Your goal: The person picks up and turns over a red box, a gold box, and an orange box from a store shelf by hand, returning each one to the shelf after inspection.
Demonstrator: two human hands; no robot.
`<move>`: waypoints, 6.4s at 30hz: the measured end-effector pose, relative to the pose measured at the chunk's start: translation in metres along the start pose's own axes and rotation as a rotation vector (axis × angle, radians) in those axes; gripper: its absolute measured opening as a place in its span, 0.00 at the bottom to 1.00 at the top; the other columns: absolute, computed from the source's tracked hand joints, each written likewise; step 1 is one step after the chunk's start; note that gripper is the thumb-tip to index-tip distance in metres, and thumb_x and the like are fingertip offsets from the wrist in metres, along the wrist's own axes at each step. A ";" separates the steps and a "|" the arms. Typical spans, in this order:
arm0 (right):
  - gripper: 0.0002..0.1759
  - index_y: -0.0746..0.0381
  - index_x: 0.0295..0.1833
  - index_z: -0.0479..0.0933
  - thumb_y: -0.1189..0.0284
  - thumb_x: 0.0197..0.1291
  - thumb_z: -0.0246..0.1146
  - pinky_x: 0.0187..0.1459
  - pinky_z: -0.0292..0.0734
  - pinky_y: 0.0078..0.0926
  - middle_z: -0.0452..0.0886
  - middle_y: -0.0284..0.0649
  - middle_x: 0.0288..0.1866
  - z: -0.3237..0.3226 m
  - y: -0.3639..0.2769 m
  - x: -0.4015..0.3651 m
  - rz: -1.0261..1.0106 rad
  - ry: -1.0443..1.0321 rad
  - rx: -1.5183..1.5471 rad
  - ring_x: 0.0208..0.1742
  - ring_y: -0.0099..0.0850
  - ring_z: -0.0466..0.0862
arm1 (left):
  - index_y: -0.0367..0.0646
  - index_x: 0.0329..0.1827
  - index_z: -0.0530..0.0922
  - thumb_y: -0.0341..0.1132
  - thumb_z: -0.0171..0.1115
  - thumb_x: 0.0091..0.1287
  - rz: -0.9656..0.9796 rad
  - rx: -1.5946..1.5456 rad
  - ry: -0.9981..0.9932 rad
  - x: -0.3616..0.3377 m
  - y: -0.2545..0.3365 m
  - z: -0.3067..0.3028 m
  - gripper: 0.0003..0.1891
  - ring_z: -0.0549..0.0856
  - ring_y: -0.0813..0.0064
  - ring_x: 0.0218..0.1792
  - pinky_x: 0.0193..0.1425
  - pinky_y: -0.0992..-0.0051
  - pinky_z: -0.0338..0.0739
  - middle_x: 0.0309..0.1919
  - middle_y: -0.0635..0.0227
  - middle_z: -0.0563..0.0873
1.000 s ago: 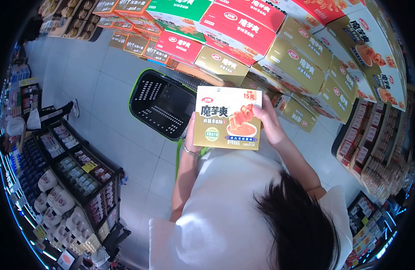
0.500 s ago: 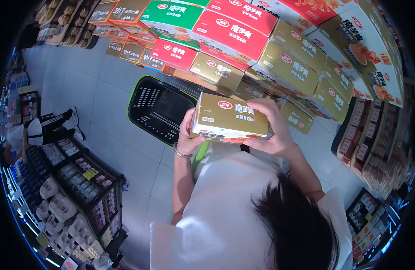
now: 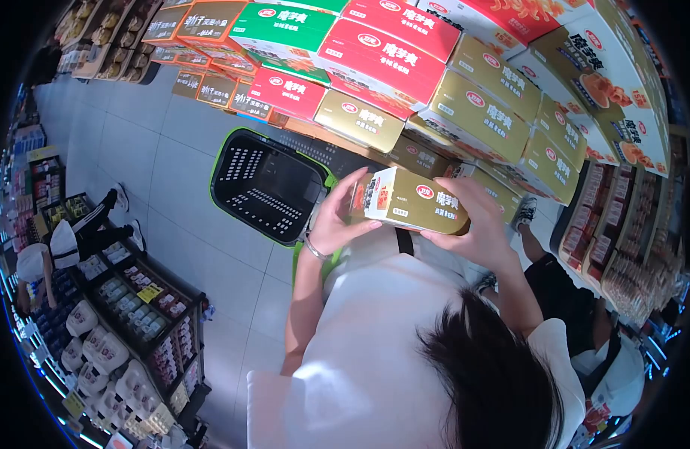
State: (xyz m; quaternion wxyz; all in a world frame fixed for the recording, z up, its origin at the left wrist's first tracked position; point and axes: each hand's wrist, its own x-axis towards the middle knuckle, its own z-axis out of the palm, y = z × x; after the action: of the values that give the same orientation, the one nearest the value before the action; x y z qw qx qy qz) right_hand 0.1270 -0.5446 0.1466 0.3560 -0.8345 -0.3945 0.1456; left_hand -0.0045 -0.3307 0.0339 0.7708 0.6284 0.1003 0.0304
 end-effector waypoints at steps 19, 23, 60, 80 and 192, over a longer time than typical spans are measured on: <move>0.31 0.64 0.53 0.73 0.71 0.38 0.73 0.43 0.70 0.39 0.76 0.44 0.41 0.048 0.016 0.003 0.031 0.359 -0.210 0.41 0.44 0.76 | 0.33 0.49 0.80 0.28 0.56 0.72 -0.132 0.116 0.217 0.004 -0.032 0.003 0.09 0.83 0.78 0.48 0.56 0.78 0.75 0.44 0.66 0.85; 0.31 0.65 0.53 0.73 0.72 0.39 0.72 0.47 0.69 0.40 0.76 0.45 0.43 0.062 0.026 0.004 0.037 0.388 -0.250 0.44 0.45 0.76 | 0.33 0.49 0.80 0.29 0.55 0.72 -0.136 0.127 0.180 0.002 -0.032 0.006 0.09 0.83 0.79 0.48 0.55 0.79 0.75 0.44 0.65 0.85; 0.35 0.62 0.63 0.69 0.64 0.50 0.72 0.63 0.63 0.52 0.68 0.47 0.61 0.042 0.092 -0.056 -0.028 0.402 -0.443 0.62 0.47 0.70 | 0.33 0.46 0.81 0.32 0.55 0.73 -0.143 0.152 0.257 0.001 -0.027 0.017 0.11 0.84 0.78 0.41 0.48 0.79 0.76 0.38 0.64 0.87; 0.35 0.61 0.63 0.69 0.71 0.48 0.72 0.69 0.56 0.55 0.66 0.49 0.64 0.048 0.122 -0.087 0.174 0.523 -0.548 0.66 0.49 0.65 | 0.34 0.46 0.81 0.34 0.56 0.73 -0.143 0.132 0.216 0.003 -0.036 0.019 0.11 0.83 0.82 0.39 0.48 0.80 0.76 0.37 0.66 0.87; 0.50 0.61 0.69 0.62 0.70 0.39 0.81 0.61 0.72 0.31 0.72 0.43 0.60 0.001 -0.037 0.057 0.127 0.238 0.767 0.59 0.30 0.75 | 0.31 0.62 0.70 0.48 0.39 0.78 -0.025 -0.040 0.371 0.000 0.020 -0.014 0.27 0.77 0.73 0.56 0.62 0.71 0.70 0.54 0.60 0.79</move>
State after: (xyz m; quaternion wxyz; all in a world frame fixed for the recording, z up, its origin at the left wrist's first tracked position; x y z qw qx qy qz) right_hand 0.1429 -0.4845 0.1743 0.6749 -0.6750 -0.2153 0.2062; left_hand -0.0061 -0.3129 0.0507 0.7517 0.5954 0.2478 0.1383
